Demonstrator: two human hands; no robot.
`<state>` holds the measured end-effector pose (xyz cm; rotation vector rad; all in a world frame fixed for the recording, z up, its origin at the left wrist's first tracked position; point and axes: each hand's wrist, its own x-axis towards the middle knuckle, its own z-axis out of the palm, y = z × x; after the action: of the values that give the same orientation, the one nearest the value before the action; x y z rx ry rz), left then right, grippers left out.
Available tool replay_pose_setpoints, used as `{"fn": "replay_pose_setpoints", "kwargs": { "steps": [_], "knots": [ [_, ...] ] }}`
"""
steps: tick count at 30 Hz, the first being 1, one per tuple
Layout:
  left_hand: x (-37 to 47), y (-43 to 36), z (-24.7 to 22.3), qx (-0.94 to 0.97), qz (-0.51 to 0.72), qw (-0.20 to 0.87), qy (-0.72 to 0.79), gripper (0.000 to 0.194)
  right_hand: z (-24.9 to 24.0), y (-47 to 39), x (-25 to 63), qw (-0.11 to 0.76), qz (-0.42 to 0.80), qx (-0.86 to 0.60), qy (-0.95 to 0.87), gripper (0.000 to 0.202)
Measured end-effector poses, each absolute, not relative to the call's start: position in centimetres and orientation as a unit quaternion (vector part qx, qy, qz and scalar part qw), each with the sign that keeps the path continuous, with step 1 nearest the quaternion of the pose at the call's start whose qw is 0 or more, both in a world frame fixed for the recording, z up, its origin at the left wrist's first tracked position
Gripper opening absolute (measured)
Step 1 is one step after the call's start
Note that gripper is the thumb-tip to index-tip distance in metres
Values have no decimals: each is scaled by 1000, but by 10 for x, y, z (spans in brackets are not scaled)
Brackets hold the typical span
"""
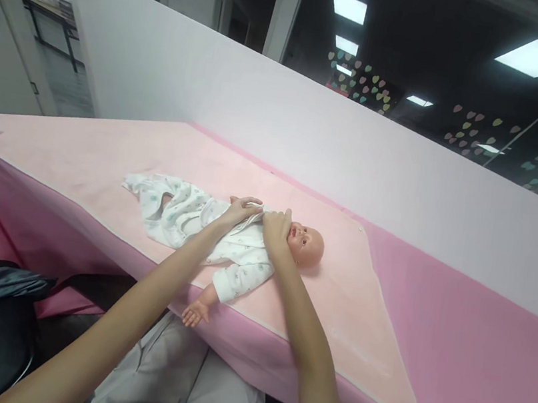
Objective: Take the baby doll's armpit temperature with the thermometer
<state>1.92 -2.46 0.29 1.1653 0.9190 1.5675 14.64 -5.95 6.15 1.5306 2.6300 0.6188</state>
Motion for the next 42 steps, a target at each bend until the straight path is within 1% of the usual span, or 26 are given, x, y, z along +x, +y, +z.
{"fn": "replay_pose_setpoints", "kwargs": {
  "steps": [4,7,10,13,16,19,21,23,27,31,35,39,42],
  "knots": [
    [19,-23,4,480,635,486,361,32,80,-60,141,6,184,526,830,20],
    [20,-23,4,479,630,503,348,32,111,-55,156,-22,156,554,818,13],
    [22,-26,3,541,601,481,339,33,146,-53,181,-82,49,579,809,12],
    [23,-29,2,610,567,430,348,31,170,-57,201,-151,-19,570,808,11],
    [22,-28,2,591,583,436,348,36,172,-58,210,-208,-78,547,807,14],
    [19,-22,2,521,627,468,341,41,160,-51,208,-261,-144,519,801,15],
    [17,-20,3,473,656,487,329,43,151,-43,205,-278,-185,502,798,16],
    [15,-19,3,429,682,503,312,43,143,-36,203,-274,-213,488,801,16],
    [14,-20,6,381,709,521,283,40,135,-28,209,-227,-246,483,809,12],
    [15,-21,8,372,701,549,262,37,132,-27,219,-178,-282,480,812,9],
    [15,-24,11,365,694,573,239,37,132,-31,225,-132,-293,497,806,11],
    [15,-27,11,368,705,553,248,34,134,-34,225,-117,-286,493,813,8],
    [15,-27,10,380,703,534,276,36,134,-35,223,-101,-271,501,816,7]
  ]
}}
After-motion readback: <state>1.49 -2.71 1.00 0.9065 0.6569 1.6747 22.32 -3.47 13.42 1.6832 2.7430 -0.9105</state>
